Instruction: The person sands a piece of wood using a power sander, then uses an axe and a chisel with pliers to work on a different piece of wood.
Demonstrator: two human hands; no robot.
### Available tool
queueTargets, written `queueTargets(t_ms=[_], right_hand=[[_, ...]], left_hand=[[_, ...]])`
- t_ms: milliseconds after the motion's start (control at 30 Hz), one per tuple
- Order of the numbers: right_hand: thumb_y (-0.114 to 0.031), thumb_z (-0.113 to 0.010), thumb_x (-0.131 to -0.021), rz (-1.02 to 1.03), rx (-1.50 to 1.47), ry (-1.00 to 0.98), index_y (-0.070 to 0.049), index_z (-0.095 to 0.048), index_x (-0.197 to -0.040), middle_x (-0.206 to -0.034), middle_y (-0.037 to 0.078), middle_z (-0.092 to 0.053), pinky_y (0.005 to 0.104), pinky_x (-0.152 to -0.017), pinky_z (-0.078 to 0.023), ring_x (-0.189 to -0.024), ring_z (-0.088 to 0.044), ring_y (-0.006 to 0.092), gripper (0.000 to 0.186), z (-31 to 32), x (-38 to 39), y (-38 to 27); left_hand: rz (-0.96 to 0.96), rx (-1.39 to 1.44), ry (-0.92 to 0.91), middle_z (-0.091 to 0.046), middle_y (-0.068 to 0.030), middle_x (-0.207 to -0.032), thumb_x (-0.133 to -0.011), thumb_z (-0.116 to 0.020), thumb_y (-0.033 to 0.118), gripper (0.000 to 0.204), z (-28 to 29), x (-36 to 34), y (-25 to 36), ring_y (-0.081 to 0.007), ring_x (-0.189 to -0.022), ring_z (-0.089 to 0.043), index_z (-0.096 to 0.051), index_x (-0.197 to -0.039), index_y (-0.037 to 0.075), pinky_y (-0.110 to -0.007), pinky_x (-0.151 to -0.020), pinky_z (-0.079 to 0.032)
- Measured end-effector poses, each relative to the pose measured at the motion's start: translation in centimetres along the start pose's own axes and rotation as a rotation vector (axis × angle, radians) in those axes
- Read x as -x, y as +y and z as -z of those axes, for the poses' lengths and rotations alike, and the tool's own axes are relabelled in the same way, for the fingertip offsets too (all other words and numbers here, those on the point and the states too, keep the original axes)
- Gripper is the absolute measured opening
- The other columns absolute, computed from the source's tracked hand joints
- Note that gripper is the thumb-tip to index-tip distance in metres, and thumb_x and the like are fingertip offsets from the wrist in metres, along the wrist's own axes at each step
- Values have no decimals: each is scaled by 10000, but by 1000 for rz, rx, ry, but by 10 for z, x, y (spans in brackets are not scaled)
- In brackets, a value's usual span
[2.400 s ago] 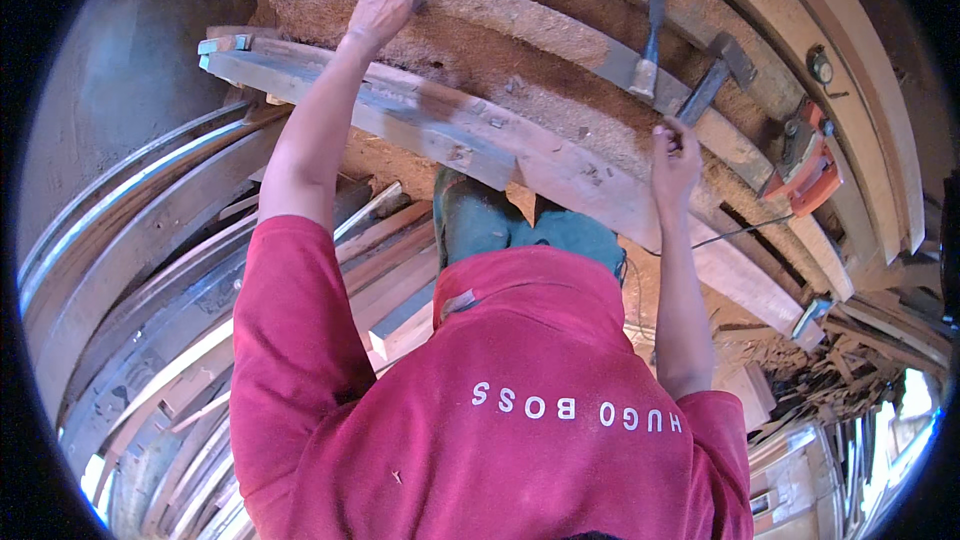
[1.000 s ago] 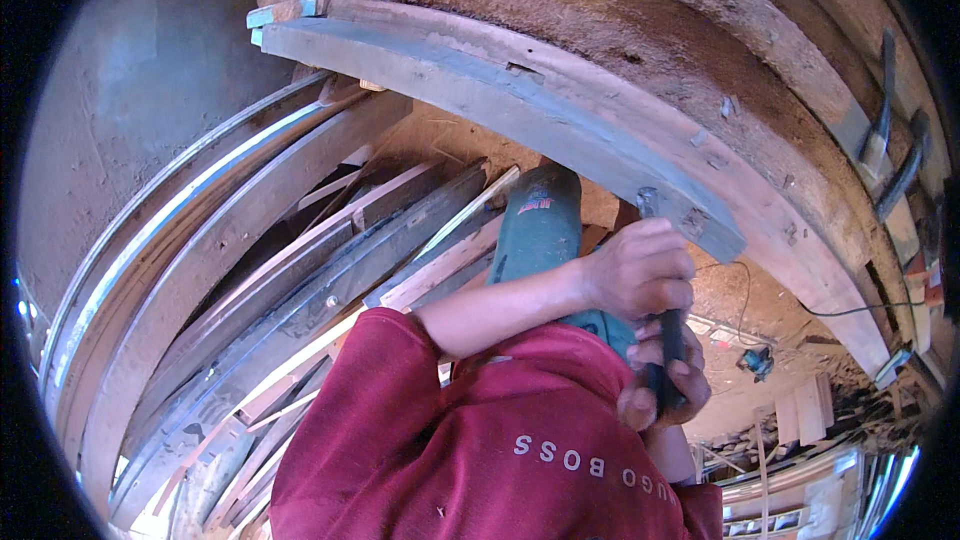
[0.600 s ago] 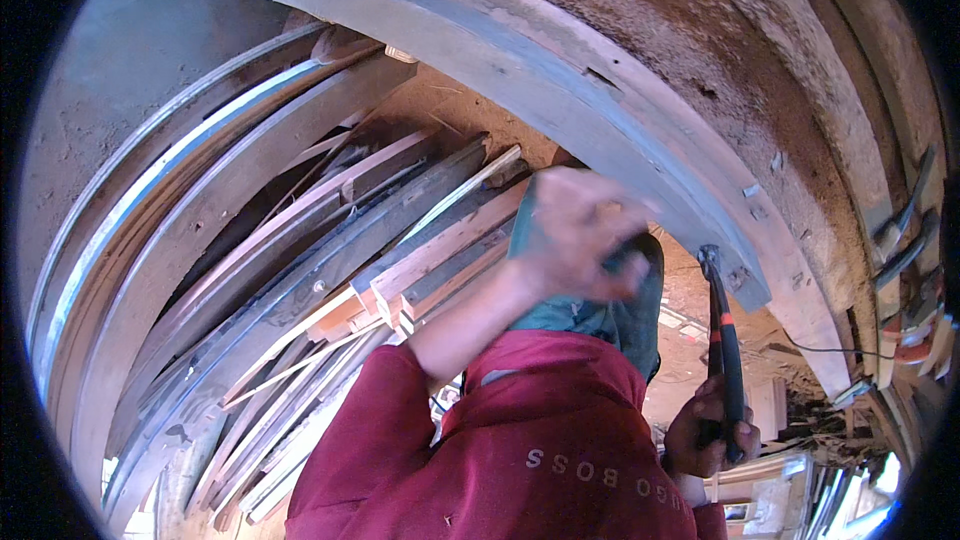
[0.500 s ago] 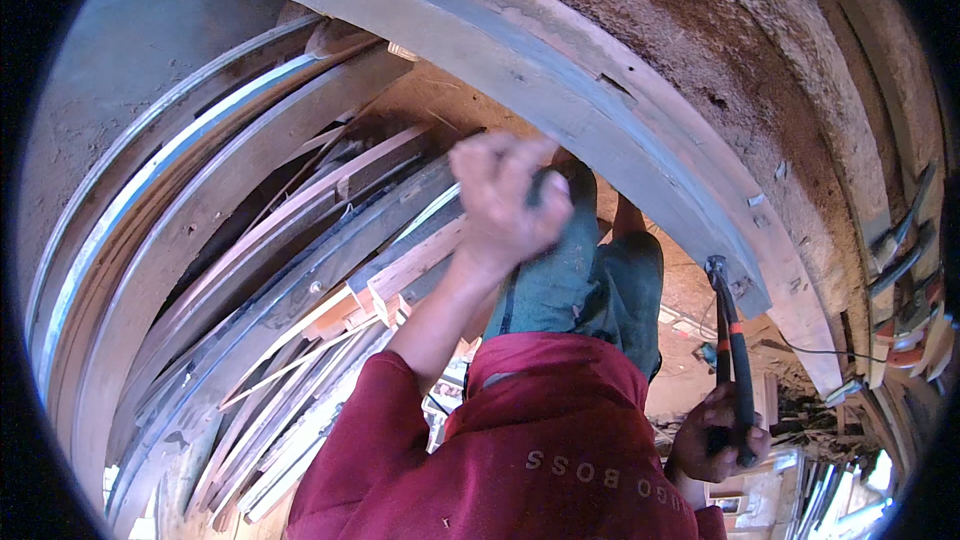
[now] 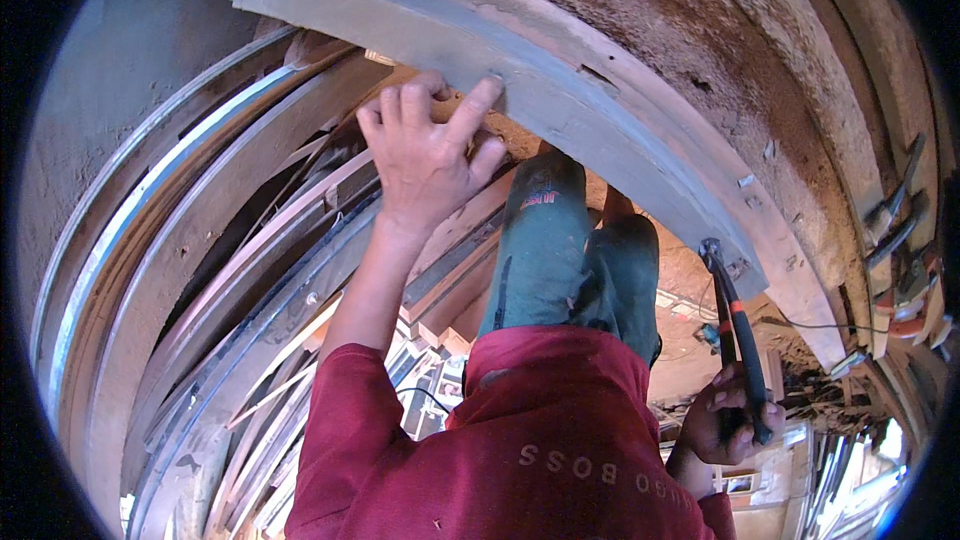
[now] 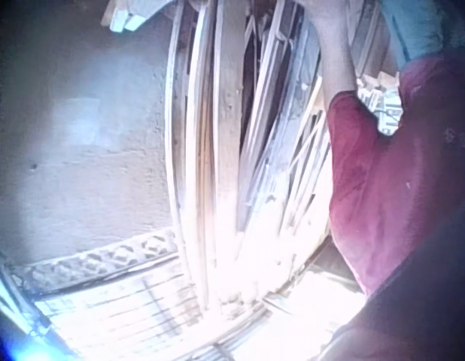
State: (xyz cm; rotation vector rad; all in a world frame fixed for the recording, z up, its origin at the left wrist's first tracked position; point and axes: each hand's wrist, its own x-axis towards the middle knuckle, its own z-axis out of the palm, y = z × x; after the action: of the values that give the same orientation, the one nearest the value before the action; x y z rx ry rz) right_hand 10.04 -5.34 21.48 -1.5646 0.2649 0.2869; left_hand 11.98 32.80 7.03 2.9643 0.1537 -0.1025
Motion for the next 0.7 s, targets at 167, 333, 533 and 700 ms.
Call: queueTargets(t_ms=[167,333,533,700], right_hand=[[-304,-524,-962,182,9,26,-135,-502,-1250,-680,127,-564,465,-741,-466,-715,-559,274,335,-8,6,14],[-344,-571,-930,-43,54,113,-113,-517,-1104,-745,140,-603,440,-678,-494,-720,-576,284,294,7,23,19],[-324,-627,-920,212,85,126,-132,-511,-1026,-817,176,-621,434,-648,-534,-763,-632,316,248,-4,31,30],[-334,-546,-993,146,38,-2,-141,-473,-1216,-722,124,-623,447,-672,-516,-739,-581,282,305,11,35,39]], left_hand=[[-80,-80,-74,-522,-94,-1068,-683,-783,273,547,6,-10,4,-294,-979,-502,-642,-1211,267,-442,-823,-361],[-51,-76,-116,-537,-102,-1099,-684,-790,213,540,12,-18,14,-306,-1017,-503,-639,-1202,226,-447,-864,-368],[-191,237,167,-619,-66,-949,-712,-797,39,327,-1,21,65,-252,-969,-567,-708,-1019,105,-379,-818,-432],[-280,27,-97,-532,-50,-1035,-666,-732,111,548,2,21,106,-268,-993,-513,-700,-1204,210,-406,-844,-384]])
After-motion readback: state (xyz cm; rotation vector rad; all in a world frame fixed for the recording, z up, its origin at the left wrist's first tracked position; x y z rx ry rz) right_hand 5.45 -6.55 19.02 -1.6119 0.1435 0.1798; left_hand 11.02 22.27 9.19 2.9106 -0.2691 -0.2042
